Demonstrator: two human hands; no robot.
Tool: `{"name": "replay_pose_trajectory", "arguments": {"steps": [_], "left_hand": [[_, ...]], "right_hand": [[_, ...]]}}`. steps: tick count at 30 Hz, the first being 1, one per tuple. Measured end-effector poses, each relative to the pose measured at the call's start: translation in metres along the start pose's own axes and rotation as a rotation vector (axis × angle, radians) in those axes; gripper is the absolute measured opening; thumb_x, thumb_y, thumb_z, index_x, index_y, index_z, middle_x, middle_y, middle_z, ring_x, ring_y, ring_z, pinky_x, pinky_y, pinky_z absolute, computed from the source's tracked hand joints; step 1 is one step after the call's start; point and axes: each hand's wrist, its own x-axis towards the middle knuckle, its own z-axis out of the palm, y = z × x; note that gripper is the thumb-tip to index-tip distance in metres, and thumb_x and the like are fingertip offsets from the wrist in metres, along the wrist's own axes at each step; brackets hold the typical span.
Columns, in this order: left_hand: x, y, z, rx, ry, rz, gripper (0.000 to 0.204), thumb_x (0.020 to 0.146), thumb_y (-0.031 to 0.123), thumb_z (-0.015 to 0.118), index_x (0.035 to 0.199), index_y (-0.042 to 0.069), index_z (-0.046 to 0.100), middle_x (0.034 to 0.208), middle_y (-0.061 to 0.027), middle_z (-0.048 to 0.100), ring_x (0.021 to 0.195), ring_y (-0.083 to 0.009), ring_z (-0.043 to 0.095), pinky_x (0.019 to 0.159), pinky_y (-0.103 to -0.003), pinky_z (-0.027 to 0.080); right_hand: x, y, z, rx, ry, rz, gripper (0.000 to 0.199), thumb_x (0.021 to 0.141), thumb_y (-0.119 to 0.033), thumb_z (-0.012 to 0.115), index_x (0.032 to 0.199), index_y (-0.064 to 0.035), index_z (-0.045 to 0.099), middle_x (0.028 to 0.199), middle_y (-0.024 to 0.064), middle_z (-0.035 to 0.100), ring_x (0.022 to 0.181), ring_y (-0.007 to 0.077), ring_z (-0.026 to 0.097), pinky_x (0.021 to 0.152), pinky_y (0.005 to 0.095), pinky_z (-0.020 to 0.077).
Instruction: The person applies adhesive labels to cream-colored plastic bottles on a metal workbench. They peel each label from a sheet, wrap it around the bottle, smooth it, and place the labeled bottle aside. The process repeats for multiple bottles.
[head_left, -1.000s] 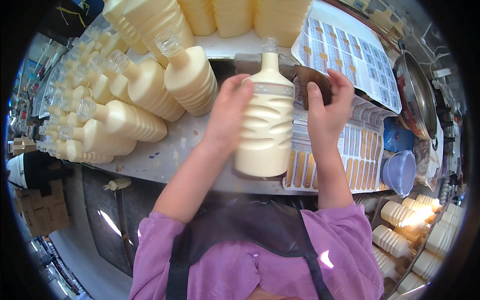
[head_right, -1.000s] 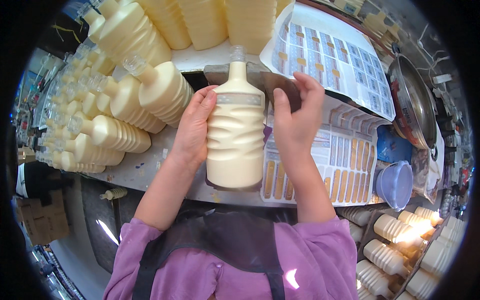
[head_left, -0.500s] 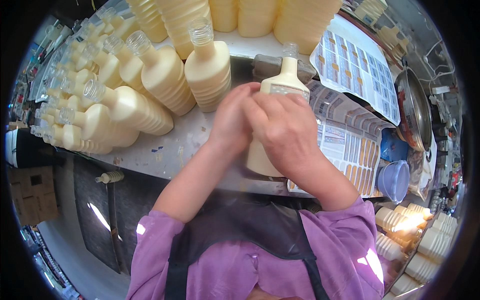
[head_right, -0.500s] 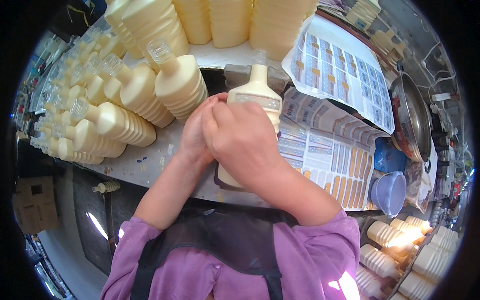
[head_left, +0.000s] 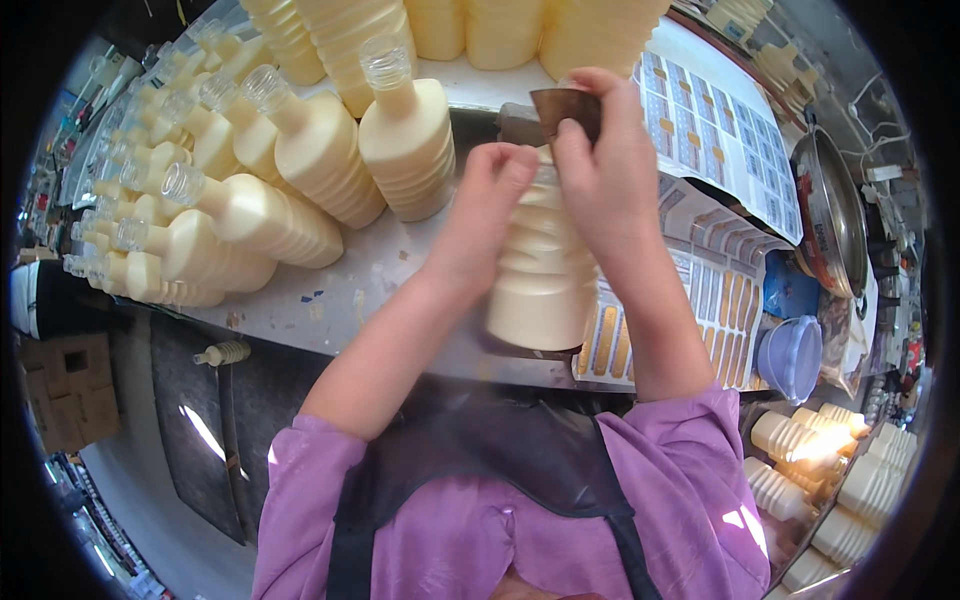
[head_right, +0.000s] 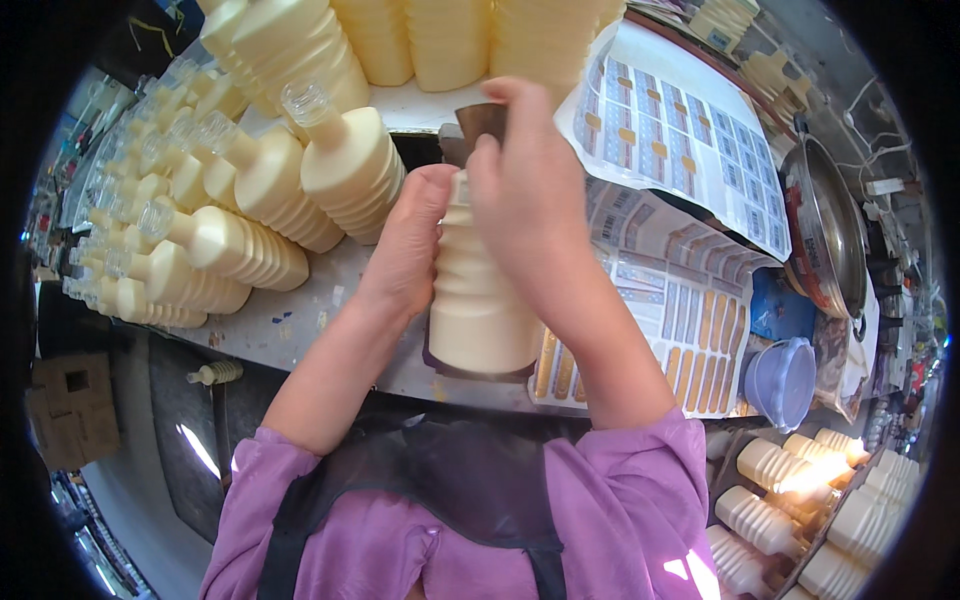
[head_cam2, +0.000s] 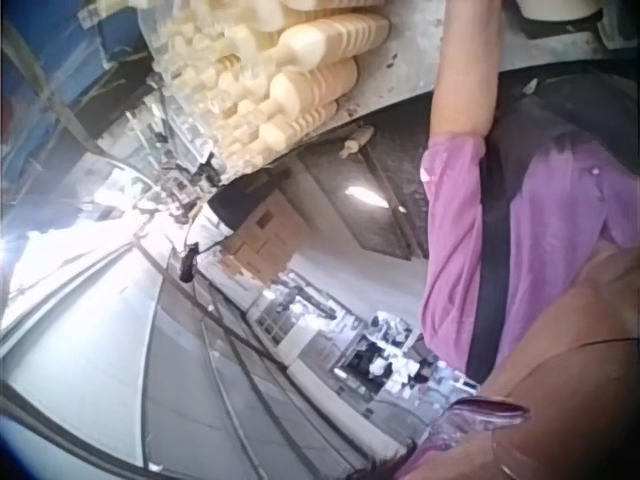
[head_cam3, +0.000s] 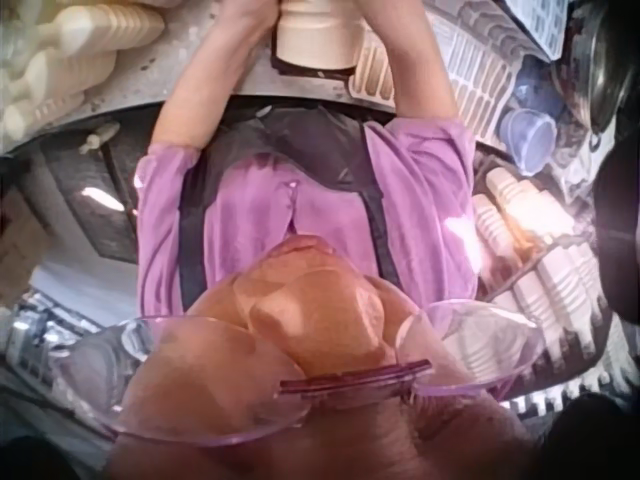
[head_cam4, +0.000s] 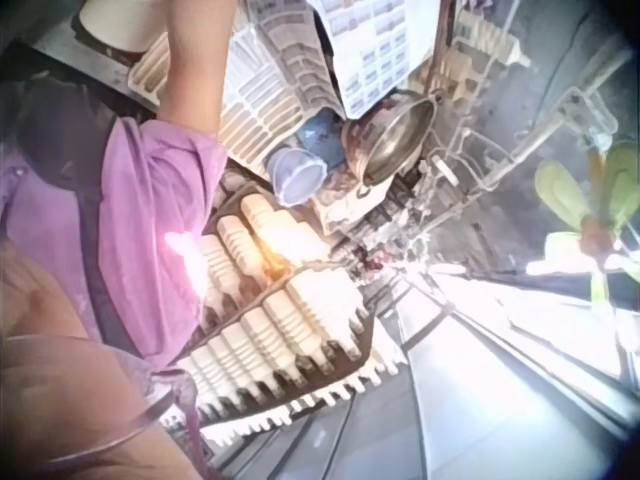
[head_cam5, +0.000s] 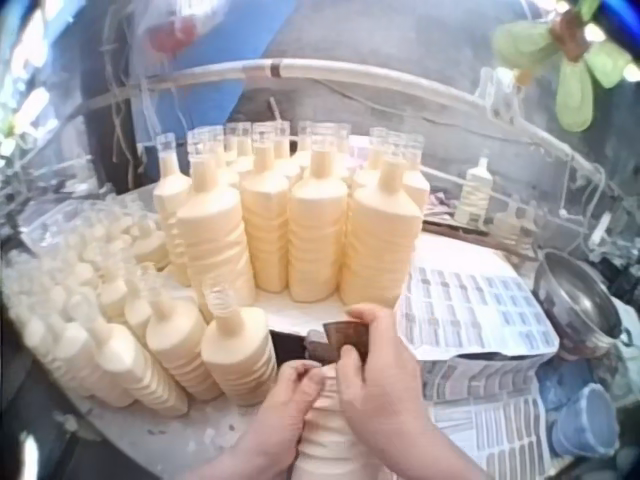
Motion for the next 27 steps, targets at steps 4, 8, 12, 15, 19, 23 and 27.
{"name": "replay_pose_trajectory", "arguments": {"steps": [4,8,12,15,19,23,27], "left_hand": [[0.005,0.002,0.012,0.139,0.052,0.040,0.039,0.099,0.028,0.071,0.125,0.007,0.051,0.111,-0.0043,0.061,0.100,-0.0114,0.060,0.087,-0.031,0.054],[0.007,-0.003,0.005,0.014,0.028,0.043,0.034,0.101,0.026,0.068,0.124,0.007,0.052,0.111,-0.0036,0.062,0.099,-0.0113,0.061,0.088,-0.030,0.054],[0.007,-0.006,0.002,-0.062,0.041,0.029,0.030,0.102,0.025,0.066,0.124,0.007,0.054,0.112,-0.0040,0.064,0.100,-0.0123,0.062,0.090,-0.030,0.054],[0.006,-0.007,0.002,-0.085,0.062,0.020,0.029,0.103,0.024,0.065,0.124,0.007,0.055,0.113,-0.0049,0.065,0.102,-0.0128,0.063,0.093,-0.031,0.054],[0.005,-0.007,0.005,-0.089,0.071,0.049,0.029,0.105,0.026,0.062,0.126,0.007,0.056,0.115,-0.0050,0.066,0.105,-0.0129,0.063,0.094,-0.032,0.054],[-0.003,-0.004,0.005,-0.084,0.059,0.044,0.036,0.104,0.020,0.061,0.135,0.004,0.051,0.120,-0.0074,0.064,0.109,-0.0155,0.062,0.096,-0.034,0.053],[-0.019,-0.009,-0.004,-0.124,-0.126,-0.021,0.054,0.100,0.014,0.064,0.146,0.001,0.040,0.131,-0.0118,0.061,0.118,-0.0193,0.061,0.102,-0.035,0.051]], "right_hand": [[-0.006,0.028,-0.012,-0.064,0.021,-0.017,0.033,0.095,-0.007,0.058,0.127,-0.0001,0.055,0.119,0.0214,0.064,0.108,0.0348,0.065,0.096,0.0401,0.0506],[-0.016,0.065,-0.025,0.041,0.080,0.000,0.033,0.097,-0.010,0.058,0.129,-0.0008,0.055,0.119,0.0184,0.065,0.108,0.0318,0.065,0.096,0.0386,0.0507],[-0.025,0.076,-0.023,0.074,0.140,0.030,0.034,0.099,-0.012,0.059,0.130,0.0000,0.055,0.120,0.0162,0.064,0.108,0.0279,0.063,0.096,0.0372,0.0501],[-0.028,0.091,-0.019,0.100,0.182,-0.003,0.034,0.099,-0.013,0.060,0.129,0.0003,0.054,0.122,0.0164,0.063,0.107,0.0272,0.064,0.095,0.0366,0.0502],[-0.028,0.097,-0.023,0.037,0.184,-0.032,0.033,0.099,-0.012,0.059,0.129,0.0003,0.054,0.122,0.0166,0.063,0.107,0.0261,0.064,0.095,0.0354,0.0502],[-0.025,0.089,-0.031,0.136,0.190,0.026,0.034,0.098,-0.012,0.060,0.129,0.0005,0.055,0.123,0.0159,0.063,0.110,0.0258,0.063,0.098,0.0355,0.0493],[-0.026,0.074,-0.030,0.494,0.160,0.252,0.034,0.098,-0.012,0.061,0.129,0.0003,0.056,0.123,0.0155,0.064,0.112,0.0265,0.062,0.100,0.0364,0.0482]]}}
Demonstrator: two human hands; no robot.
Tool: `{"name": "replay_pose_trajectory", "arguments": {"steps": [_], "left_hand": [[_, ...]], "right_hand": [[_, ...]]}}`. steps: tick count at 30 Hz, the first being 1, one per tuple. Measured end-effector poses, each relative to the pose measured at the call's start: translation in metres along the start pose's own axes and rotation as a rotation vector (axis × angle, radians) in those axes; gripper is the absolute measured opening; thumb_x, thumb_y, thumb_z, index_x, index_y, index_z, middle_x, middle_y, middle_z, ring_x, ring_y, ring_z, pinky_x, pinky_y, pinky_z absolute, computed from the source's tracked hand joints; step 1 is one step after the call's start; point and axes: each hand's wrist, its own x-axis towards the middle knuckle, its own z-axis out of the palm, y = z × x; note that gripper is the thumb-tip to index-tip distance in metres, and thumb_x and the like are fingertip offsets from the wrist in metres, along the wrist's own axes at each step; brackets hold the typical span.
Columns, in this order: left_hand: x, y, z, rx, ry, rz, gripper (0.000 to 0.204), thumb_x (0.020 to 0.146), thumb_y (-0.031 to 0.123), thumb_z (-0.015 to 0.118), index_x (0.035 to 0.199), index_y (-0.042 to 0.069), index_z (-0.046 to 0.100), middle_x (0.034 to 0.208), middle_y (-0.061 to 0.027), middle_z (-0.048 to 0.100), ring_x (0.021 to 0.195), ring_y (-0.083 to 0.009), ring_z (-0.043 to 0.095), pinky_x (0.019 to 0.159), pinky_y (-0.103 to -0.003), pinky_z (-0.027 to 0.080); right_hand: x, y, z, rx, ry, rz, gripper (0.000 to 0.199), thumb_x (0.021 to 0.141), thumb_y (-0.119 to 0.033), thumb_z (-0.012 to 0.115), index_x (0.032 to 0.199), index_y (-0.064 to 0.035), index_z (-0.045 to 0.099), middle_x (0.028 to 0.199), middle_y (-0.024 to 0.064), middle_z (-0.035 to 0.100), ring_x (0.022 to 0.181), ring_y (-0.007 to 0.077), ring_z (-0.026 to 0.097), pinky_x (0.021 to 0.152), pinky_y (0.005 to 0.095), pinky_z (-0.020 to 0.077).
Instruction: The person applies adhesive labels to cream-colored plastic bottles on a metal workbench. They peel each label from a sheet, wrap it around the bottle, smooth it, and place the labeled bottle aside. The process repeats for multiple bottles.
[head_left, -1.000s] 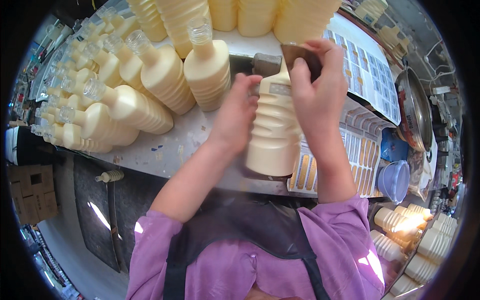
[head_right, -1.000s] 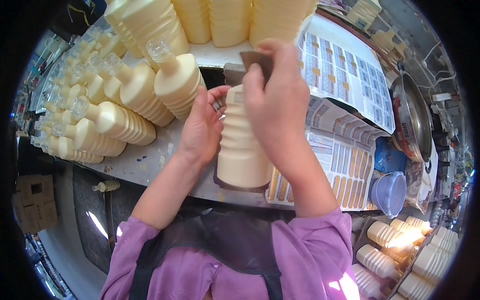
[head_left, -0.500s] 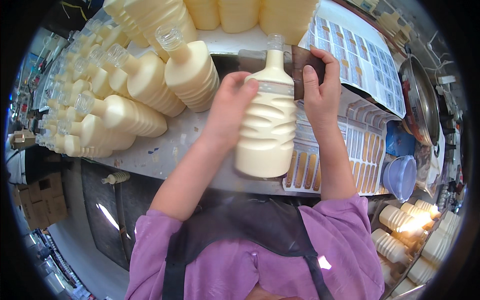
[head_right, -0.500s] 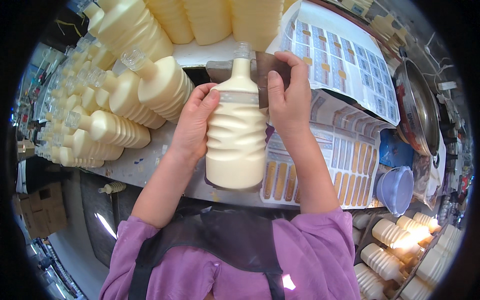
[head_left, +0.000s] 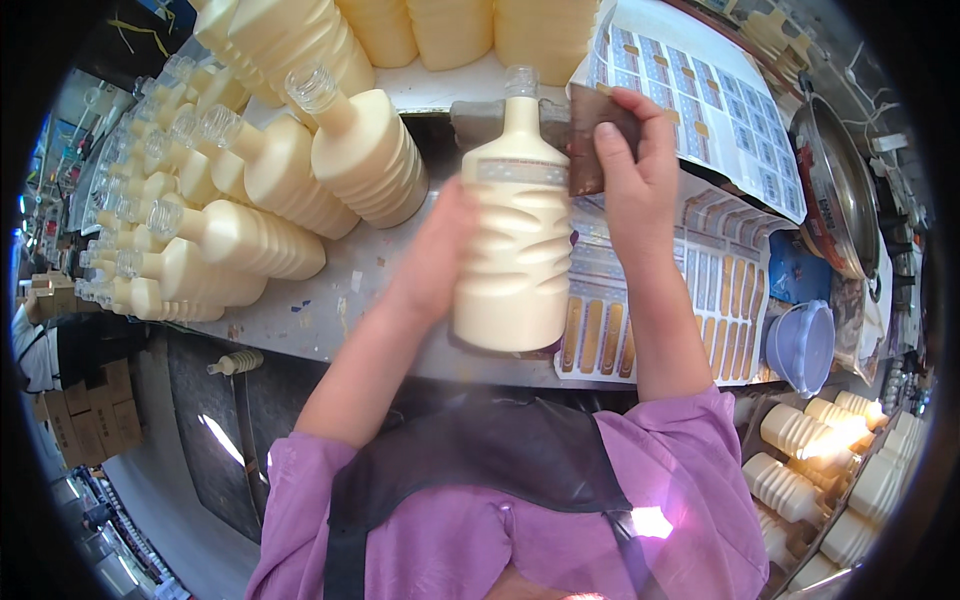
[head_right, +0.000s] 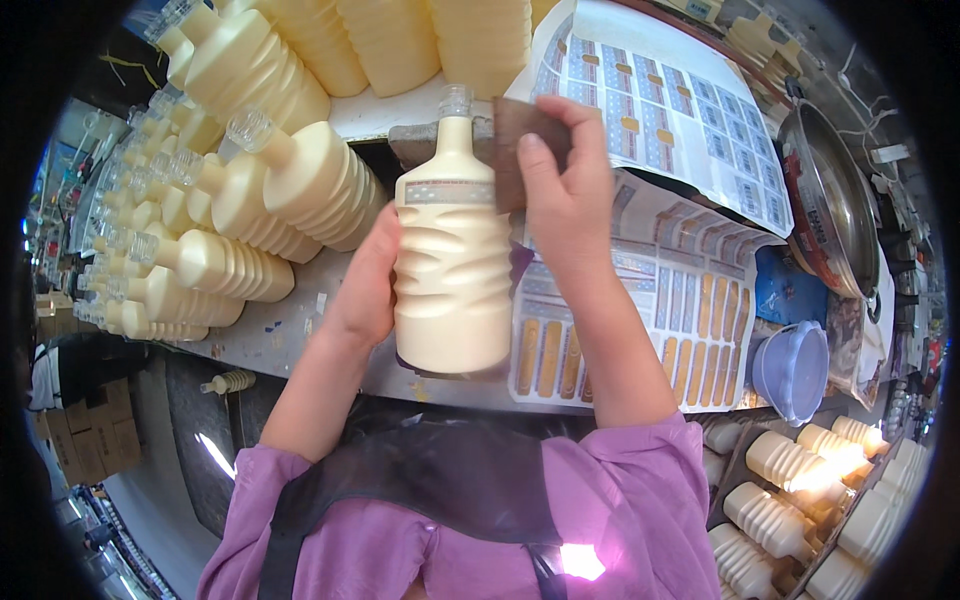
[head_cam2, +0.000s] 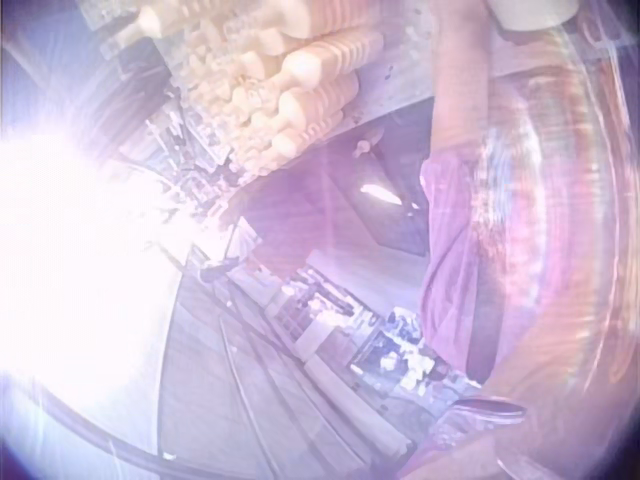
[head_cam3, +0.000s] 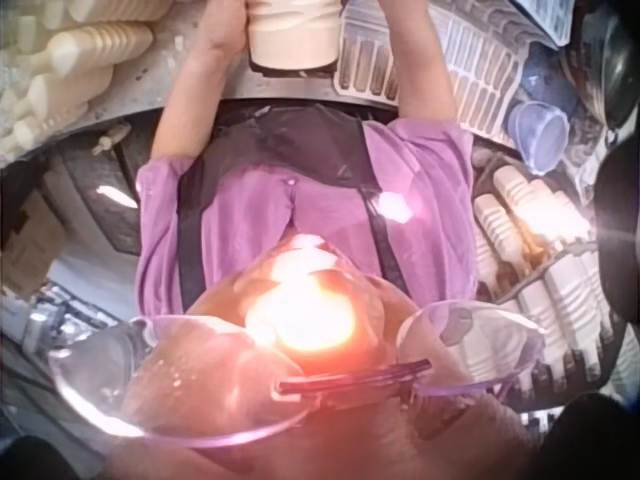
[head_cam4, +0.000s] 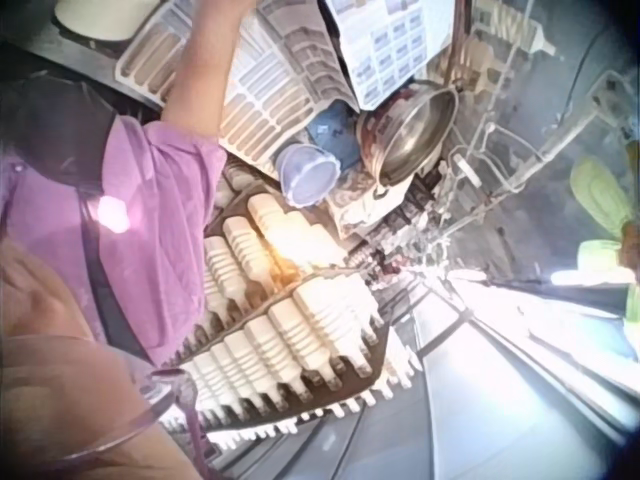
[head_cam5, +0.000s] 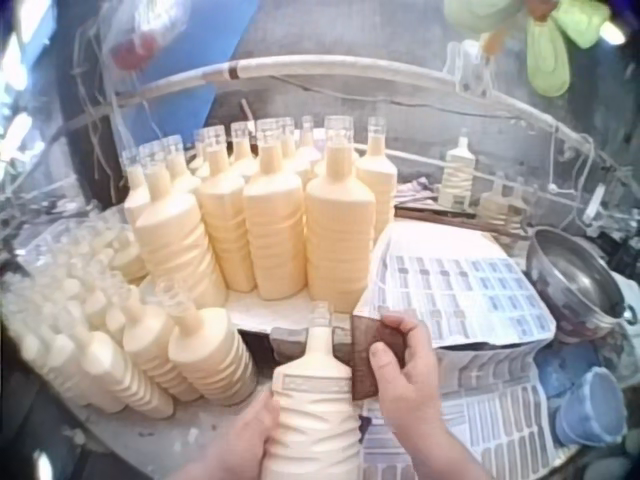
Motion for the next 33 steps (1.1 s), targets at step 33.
{"name": "replay_pose_trajectory", "arguments": {"steps": [33], "left_hand": [[0.017,0.005,0.007,0.694,0.158,0.136,0.078,0.094,0.049,0.070,0.143,-0.005,0.041,0.127,-0.0277,0.062,0.117,-0.0381,0.064,0.099,-0.042,0.050]], "right_hand": [[0.007,-0.045,0.063,-0.729,-0.173,-0.297,0.027,0.097,-0.008,0.056,0.122,0.0011,0.058,0.120,0.0238,0.065,0.109,0.0415,0.064,0.094,0.0455,0.0517]]}}
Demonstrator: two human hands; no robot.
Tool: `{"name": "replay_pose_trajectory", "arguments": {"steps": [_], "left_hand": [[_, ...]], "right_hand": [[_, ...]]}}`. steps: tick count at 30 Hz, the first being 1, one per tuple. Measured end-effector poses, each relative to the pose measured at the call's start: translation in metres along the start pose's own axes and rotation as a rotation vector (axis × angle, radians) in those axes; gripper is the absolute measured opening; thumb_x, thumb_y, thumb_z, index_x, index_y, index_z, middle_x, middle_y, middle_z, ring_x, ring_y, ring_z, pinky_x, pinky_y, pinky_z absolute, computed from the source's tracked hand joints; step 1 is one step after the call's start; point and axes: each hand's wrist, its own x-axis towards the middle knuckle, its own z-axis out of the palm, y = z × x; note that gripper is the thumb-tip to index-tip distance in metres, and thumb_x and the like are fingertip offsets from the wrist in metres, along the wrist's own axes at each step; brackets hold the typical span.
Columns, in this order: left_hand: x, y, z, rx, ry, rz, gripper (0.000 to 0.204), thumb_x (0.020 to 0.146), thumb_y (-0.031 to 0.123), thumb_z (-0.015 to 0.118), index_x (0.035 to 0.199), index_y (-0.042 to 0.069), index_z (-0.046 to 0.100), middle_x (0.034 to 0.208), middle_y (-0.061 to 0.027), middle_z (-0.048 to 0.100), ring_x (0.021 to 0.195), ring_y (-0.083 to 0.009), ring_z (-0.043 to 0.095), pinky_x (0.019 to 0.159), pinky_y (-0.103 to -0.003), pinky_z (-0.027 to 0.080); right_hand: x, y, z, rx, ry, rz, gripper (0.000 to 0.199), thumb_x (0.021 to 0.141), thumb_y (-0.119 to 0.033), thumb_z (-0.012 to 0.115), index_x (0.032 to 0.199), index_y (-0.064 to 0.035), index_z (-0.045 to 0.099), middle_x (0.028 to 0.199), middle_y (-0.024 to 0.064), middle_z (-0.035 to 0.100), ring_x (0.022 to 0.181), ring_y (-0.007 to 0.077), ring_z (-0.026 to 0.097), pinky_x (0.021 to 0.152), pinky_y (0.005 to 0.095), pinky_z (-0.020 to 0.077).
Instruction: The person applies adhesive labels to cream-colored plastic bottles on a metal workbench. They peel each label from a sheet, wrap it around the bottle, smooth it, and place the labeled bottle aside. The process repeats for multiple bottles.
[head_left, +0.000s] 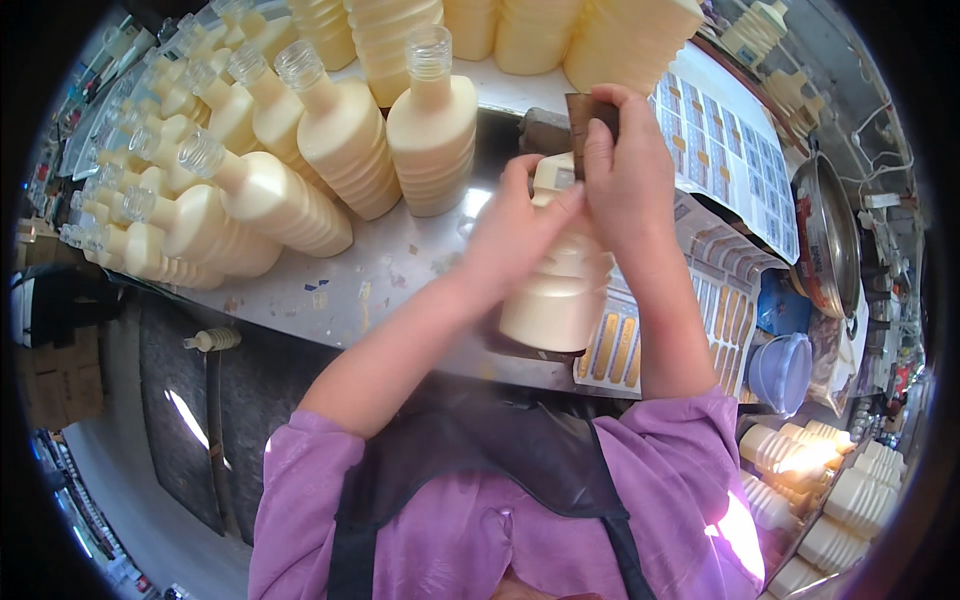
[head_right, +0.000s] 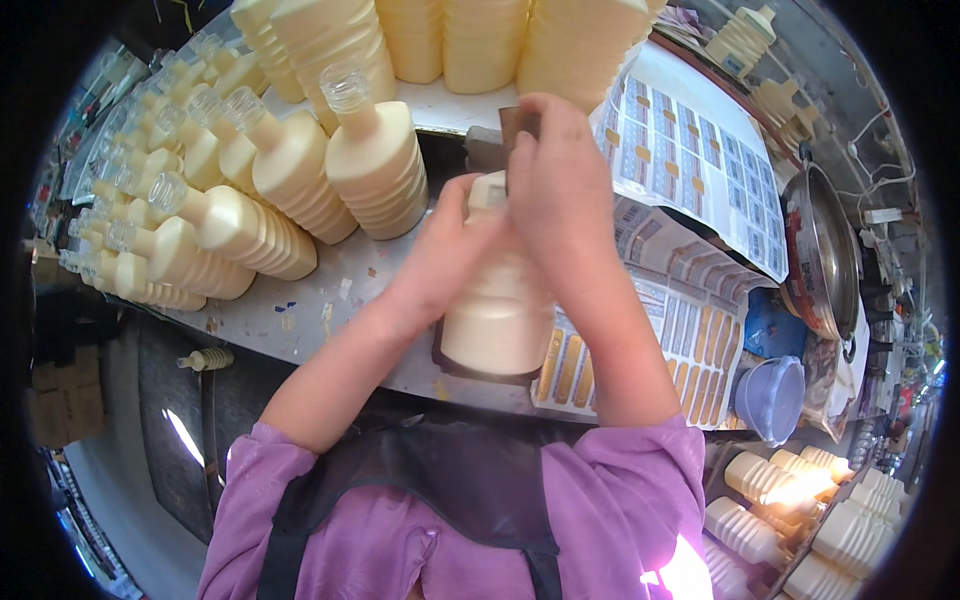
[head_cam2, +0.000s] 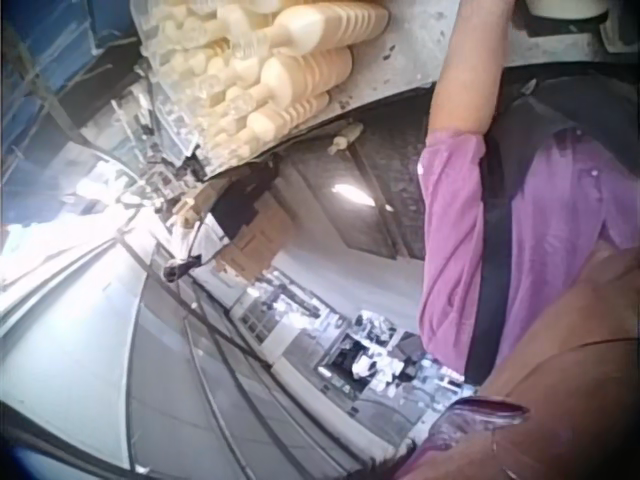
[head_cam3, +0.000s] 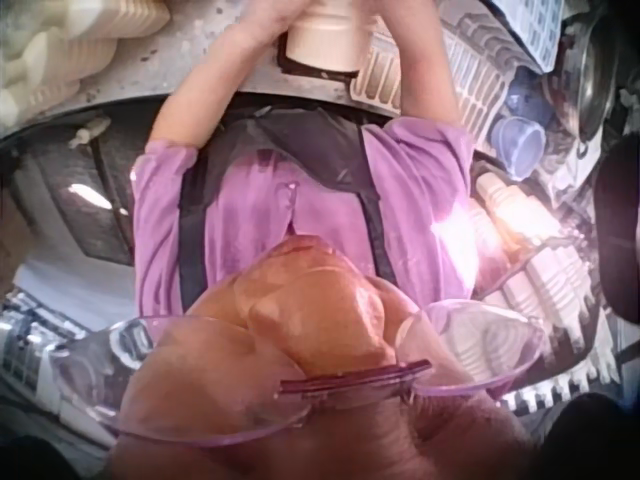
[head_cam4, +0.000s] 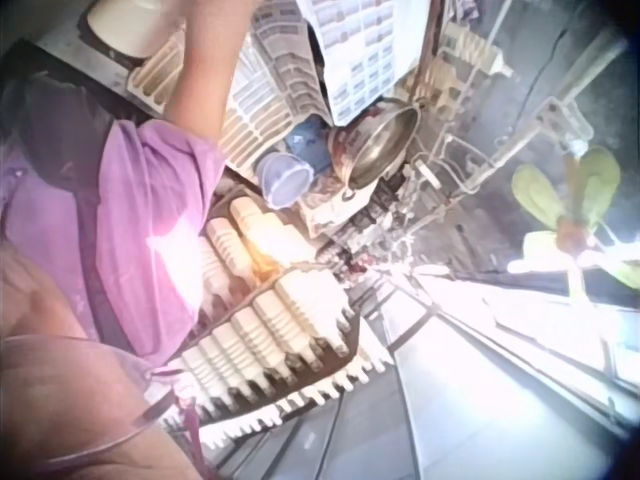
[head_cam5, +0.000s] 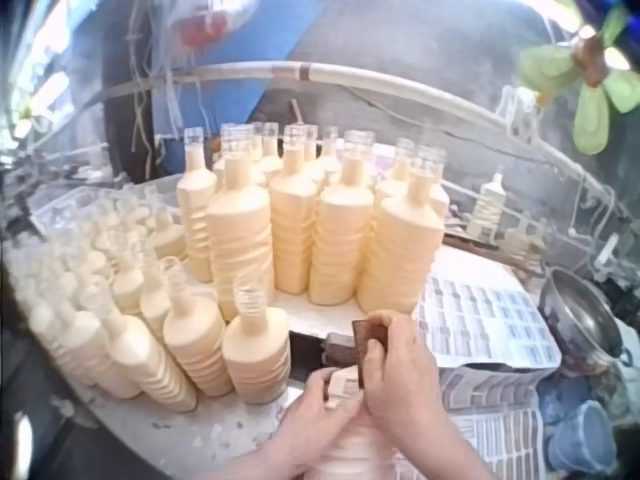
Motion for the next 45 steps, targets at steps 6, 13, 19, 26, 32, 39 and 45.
{"name": "replay_pose_trajectory", "arguments": {"steps": [6,13,19,26,32,39,45], "left_hand": [[0.008,-0.002,0.005,-0.230,-0.100,-0.079,0.046,0.106,0.039,0.056,0.133,0.001,0.050,0.120,-0.0081,0.063,0.107,-0.0115,0.059,0.094,-0.031,0.050],[0.007,-0.015,0.002,-0.414,-0.101,-0.090,0.036,0.110,0.039,0.047,0.125,0.007,0.054,0.114,-0.0037,0.062,0.104,-0.0115,0.059,0.095,-0.031,0.050],[0.005,-0.013,0.004,-0.409,-0.065,-0.069,0.040,0.111,0.040,0.041,0.126,0.007,0.056,0.117,-0.0052,0.064,0.106,-0.0133,0.061,0.097,-0.032,0.051],[-0.001,-0.011,0.000,-0.530,-0.059,-0.143,0.041,0.112,0.035,0.039,0.133,0.005,0.056,0.124,-0.0076,0.065,0.111,-0.0165,0.064,0.098,-0.033,0.052],[-0.010,-0.025,-0.004,-0.694,0.112,-0.102,0.032,0.109,0.024,0.044,0.128,0.003,0.060,0.119,-0.0084,0.065,0.109,-0.0176,0.063,0.094,-0.035,0.053],[-0.035,-0.008,-0.001,-0.027,0.112,0.258,0.061,0.101,0.030,0.054,0.156,0.010,0.036,0.141,-0.0201,0.054,0.124,-0.0351,0.052,0.107,-0.043,0.042],[-0.051,-0.013,0.000,0.311,-0.063,0.308,0.093,0.089,0.024,0.069,0.164,0.008,0.017,0.149,-0.0310,0.043,0.130,-0.0420,0.048,0.114,-0.046,0.036]], "right_hand": [[-0.019,0.063,-0.009,0.184,0.130,0.011,0.031,0.097,-0.009,0.057,0.126,0.0011,0.058,0.118,0.0184,0.066,0.109,0.0323,0.065,0.097,0.0391,0.0505],[-0.032,0.082,0.005,0.241,0.275,-0.009,0.030,0.100,-0.010,0.056,0.128,0.0018,0.056,0.122,0.0185,0.063,0.109,0.0298,0.063,0.098,0.0371,0.0497],[-0.035,0.087,0.004,0.179,0.290,-0.065,0.030,0.099,-0.007,0.057,0.127,0.0007,0.054,0.122,0.0211,0.058,0.112,0.0349,0.060,0.098,0.0404,0.0489],[-0.046,0.035,-0.030,0.025,0.279,-0.199,0.021,0.092,-0.004,0.070,0.112,-0.0027,0.067,0.105,0.0109,0.071,0.092,0.0245,0.071,0.080,0.0337,0.0563],[-0.049,-0.024,-0.011,-0.180,-0.053,-0.529,0.022,0.072,-0.015,0.067,0.092,-0.0094,0.070,0.092,0.0060,0.068,0.093,0.0240,0.068,0.080,0.0369,0.0509],[-0.038,-0.006,-0.021,0.066,0.154,-0.191,0.018,0.086,-0.005,0.067,0.103,-0.0095,0.071,0.085,0.0098,0.069,0.077,0.0314,0.069,0.068,0.0380,0.0555],[-0.063,0.100,-0.070,0.101,0.278,0.285,0.021,0.090,-0.011,0.065,0.109,-0.0042,0.071,0.099,0.0137,0.073,0.081,0.0312,0.070,0.081,0.0358,0.0541]]}}
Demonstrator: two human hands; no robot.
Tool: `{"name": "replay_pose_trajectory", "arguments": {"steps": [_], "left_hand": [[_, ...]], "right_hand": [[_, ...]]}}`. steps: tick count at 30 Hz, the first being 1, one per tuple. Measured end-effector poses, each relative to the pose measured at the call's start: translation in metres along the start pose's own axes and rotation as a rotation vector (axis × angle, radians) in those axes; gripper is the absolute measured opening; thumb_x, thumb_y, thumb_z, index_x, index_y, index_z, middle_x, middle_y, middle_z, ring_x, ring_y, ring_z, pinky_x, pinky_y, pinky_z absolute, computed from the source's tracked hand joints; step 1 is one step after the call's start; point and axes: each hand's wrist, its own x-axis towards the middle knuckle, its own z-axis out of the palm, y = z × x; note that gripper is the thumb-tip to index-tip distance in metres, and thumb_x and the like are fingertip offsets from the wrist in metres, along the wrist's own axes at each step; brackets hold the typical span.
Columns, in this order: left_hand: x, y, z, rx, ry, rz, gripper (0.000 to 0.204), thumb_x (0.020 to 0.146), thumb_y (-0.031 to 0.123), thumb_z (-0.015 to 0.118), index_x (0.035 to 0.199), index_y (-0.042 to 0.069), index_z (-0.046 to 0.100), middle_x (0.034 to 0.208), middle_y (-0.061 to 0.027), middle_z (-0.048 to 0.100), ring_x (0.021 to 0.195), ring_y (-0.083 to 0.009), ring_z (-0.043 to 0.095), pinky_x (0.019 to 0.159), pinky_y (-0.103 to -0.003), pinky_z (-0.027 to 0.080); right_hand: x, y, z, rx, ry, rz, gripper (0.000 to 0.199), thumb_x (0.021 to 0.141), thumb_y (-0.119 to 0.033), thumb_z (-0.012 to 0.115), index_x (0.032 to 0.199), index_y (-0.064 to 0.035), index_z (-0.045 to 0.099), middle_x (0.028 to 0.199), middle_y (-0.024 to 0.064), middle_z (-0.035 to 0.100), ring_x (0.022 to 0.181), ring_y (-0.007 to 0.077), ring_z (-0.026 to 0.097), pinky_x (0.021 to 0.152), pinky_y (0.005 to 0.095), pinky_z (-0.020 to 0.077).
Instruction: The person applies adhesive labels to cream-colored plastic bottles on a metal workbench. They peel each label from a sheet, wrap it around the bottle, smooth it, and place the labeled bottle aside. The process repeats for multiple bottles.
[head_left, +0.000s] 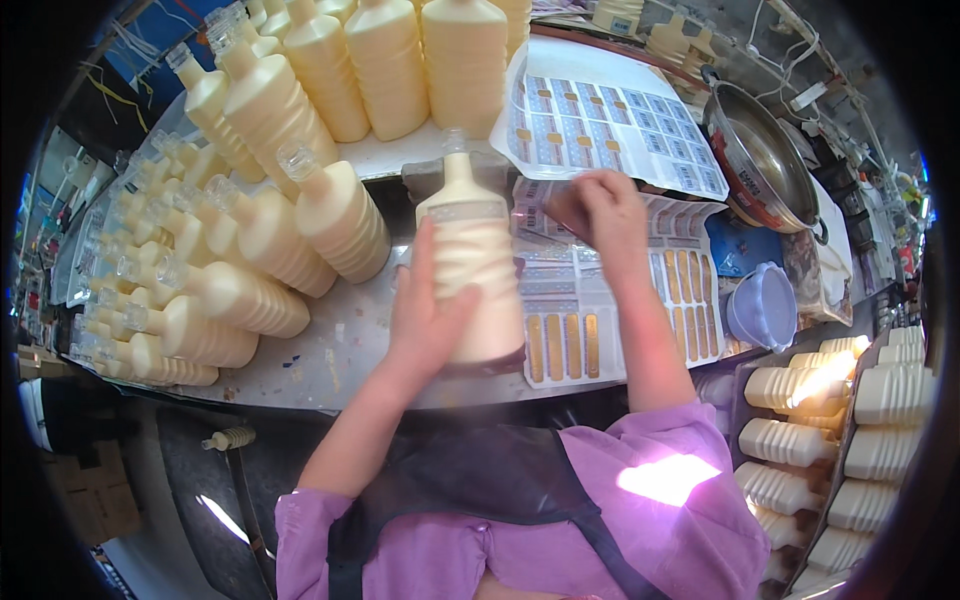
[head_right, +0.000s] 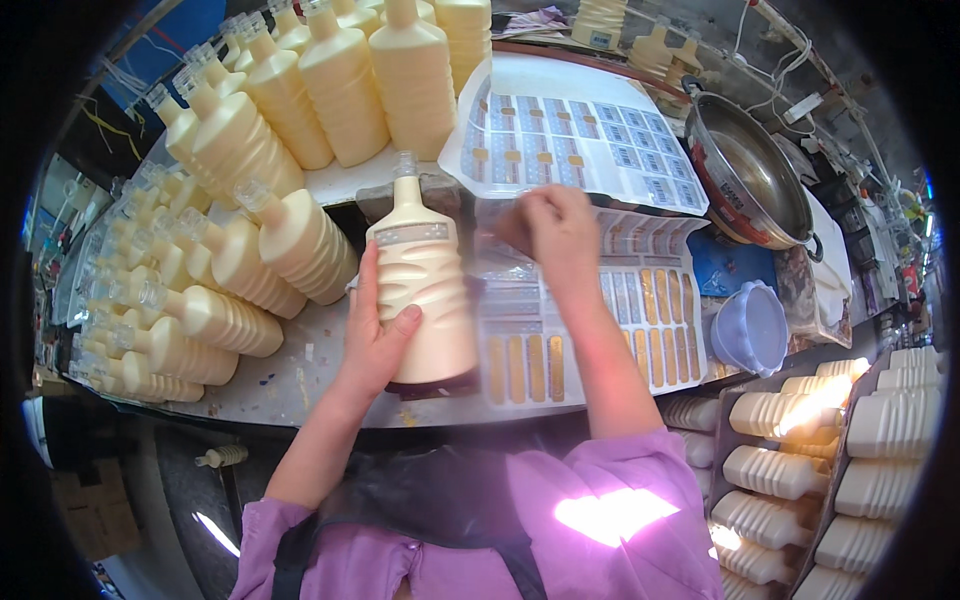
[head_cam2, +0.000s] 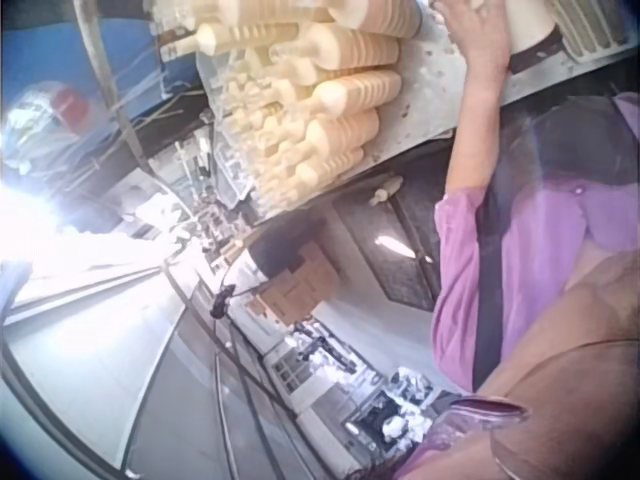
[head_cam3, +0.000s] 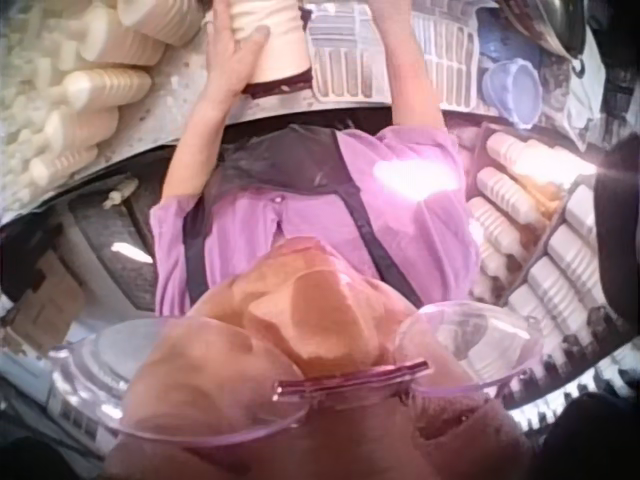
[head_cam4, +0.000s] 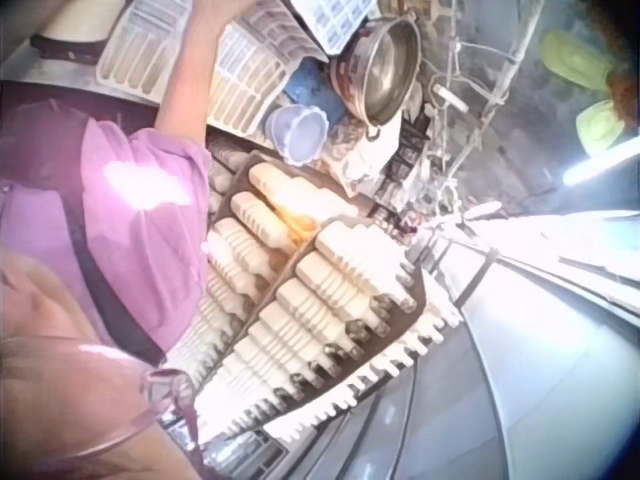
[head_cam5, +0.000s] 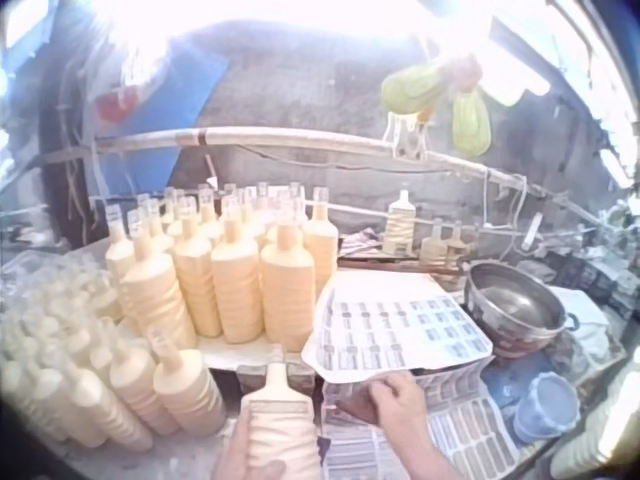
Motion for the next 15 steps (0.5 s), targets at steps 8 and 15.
{"name": "replay_pose_trajectory", "arguments": {"steps": [8,15], "left_hand": [[-0.016,-0.002,0.013,-0.254,0.127,-0.089,0.091,0.090,0.014,0.070,0.160,-0.002,0.014,0.154,-0.0259,0.037,0.138,-0.0343,0.046,0.115,-0.043,0.038],[-0.033,-0.009,0.016,-0.112,0.142,-0.015,0.088,0.089,0.013,0.068,0.159,-0.002,0.018,0.154,-0.0263,0.036,0.139,-0.0357,0.046,0.117,-0.044,0.036]], "right_hand": [[0.030,0.034,-0.033,-0.525,-0.119,-0.268,0.034,0.087,-0.010,0.059,0.118,-0.0075,0.072,0.128,0.0102,0.070,0.103,0.0319,0.071,0.088,0.0412,0.0566],[0.034,0.047,-0.041,-0.707,-0.226,-0.397,0.022,0.092,-0.013,0.063,0.112,-0.0083,0.072,0.123,0.0071,0.072,0.086,0.0314,0.073,0.078,0.0398,0.0589]]}}
